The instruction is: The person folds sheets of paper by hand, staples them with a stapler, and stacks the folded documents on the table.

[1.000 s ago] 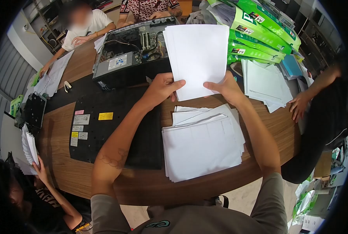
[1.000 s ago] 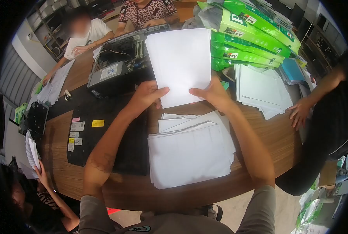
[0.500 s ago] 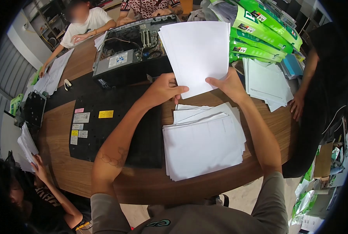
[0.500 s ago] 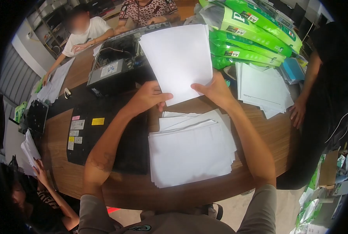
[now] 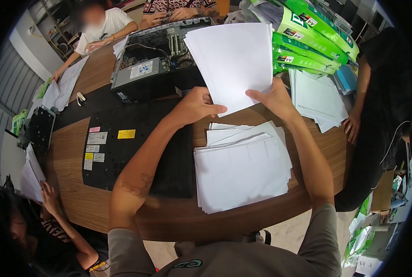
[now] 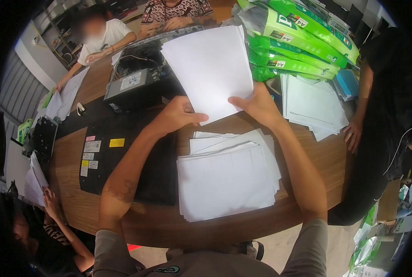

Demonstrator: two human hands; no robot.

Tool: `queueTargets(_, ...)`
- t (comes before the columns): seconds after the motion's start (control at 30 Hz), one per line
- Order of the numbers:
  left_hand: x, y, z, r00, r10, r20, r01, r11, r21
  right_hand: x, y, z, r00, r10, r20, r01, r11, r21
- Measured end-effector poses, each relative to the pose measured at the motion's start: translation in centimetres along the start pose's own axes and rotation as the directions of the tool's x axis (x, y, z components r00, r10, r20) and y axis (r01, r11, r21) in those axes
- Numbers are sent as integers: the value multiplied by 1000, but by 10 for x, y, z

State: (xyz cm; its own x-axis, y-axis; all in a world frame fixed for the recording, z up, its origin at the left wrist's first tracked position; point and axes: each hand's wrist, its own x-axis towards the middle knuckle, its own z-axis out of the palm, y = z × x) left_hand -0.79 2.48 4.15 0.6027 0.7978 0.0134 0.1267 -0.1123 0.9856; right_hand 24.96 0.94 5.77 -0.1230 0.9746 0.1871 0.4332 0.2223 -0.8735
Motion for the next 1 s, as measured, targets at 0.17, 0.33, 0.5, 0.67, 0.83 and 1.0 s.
queueTargets(0.17, -3, 8, -3, 996, -60, 67, 61, 998, -7, -1, -8, 0, 999, -30, 41, 32, 999, -30)
queueTargets(0.33, -3, 5, -2, 993, -79, 88, 86, 993, -80, 2, -21, -2, 992, -126, -24, 126, 992, 19)
queueTargets(0.5, 2, 1, -5, 976, -132, -174, 15, 835, -551, 14, 2, -49, 982, -170, -84, 141, 951, -277)
queueTargets(0.67, 9, -9, -2, 935, -187, -301, -95, 685, -722, 0, 34, -56, 892, -210, 400, 434, 645, -630)
queueTargets(0.83, 14, -15, -2, 852, -184, -489, -205, 743, -637, 3, 15, -29, 937, 18, 350, 223, 740, -634)
queueTargets(1.0, 8, -5, 8, 800, -25, -599, -327, 819, -471, -9, 5, 31, 952, -171, 256, 190, 981, -50)
